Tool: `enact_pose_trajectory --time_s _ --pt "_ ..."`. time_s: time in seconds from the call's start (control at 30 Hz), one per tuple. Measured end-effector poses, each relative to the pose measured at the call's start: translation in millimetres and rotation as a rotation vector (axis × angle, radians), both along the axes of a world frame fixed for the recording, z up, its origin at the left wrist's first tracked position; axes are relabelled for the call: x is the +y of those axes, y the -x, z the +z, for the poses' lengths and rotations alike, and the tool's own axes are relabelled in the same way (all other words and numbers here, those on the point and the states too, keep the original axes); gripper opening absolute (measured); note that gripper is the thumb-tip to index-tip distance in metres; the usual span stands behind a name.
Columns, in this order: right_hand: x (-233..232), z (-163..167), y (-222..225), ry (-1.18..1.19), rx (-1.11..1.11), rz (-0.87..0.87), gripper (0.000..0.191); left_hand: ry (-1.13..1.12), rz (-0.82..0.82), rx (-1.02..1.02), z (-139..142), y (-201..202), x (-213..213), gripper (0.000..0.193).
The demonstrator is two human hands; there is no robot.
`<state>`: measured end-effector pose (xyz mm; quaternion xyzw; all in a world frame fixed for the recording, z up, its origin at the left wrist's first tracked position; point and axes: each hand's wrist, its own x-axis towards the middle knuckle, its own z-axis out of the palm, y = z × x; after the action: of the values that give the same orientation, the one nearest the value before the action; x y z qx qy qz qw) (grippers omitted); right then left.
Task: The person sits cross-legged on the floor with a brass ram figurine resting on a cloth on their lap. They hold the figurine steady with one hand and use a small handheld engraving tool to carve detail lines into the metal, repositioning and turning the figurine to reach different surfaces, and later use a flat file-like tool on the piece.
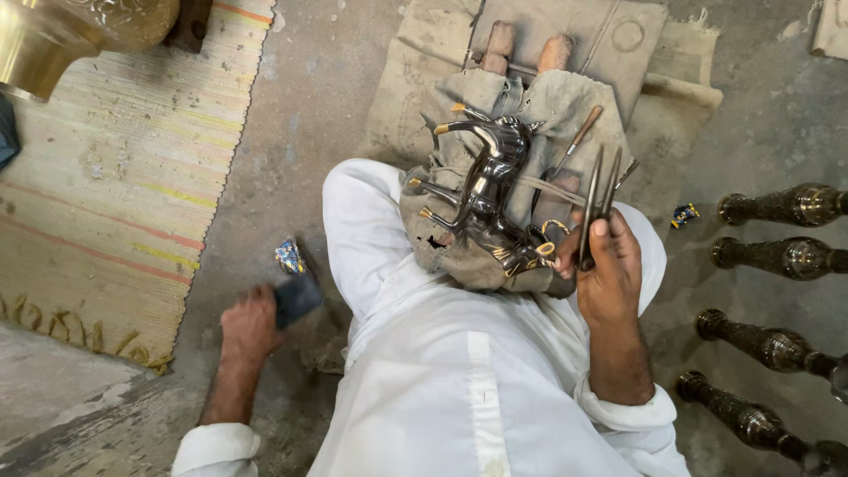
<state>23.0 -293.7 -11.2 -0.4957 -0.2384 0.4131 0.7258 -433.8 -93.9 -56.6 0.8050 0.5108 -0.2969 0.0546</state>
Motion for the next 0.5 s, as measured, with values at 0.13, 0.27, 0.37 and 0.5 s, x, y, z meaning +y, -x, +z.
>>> enact_pose_trajectory --time_s 0.13,0.27,0.37,0.5 --pt "3.9 -0.2 6.3 -0.020 -0.013 0.046 0.024 0.245 0.132 0.204 -40.7 43.2 -44.7 0.087" --pt "9.1 5.3 18.4 0.065 -0.014 0.141 0.029 0.362 0.238 0.130 -62.2 51.1 -86.6 0.098" --pt "14.2 7.0 30.0 0.115 0.008 0.204 0.029 0.369 0.240 0.126 -63.2 43.5 -87.2 0.063" --pt "15.9 8.0 39.9 0.129 0.105 0.371 0.028 0.110 0.216 -0.214 -40.0 9.9 -50.5 0.031"
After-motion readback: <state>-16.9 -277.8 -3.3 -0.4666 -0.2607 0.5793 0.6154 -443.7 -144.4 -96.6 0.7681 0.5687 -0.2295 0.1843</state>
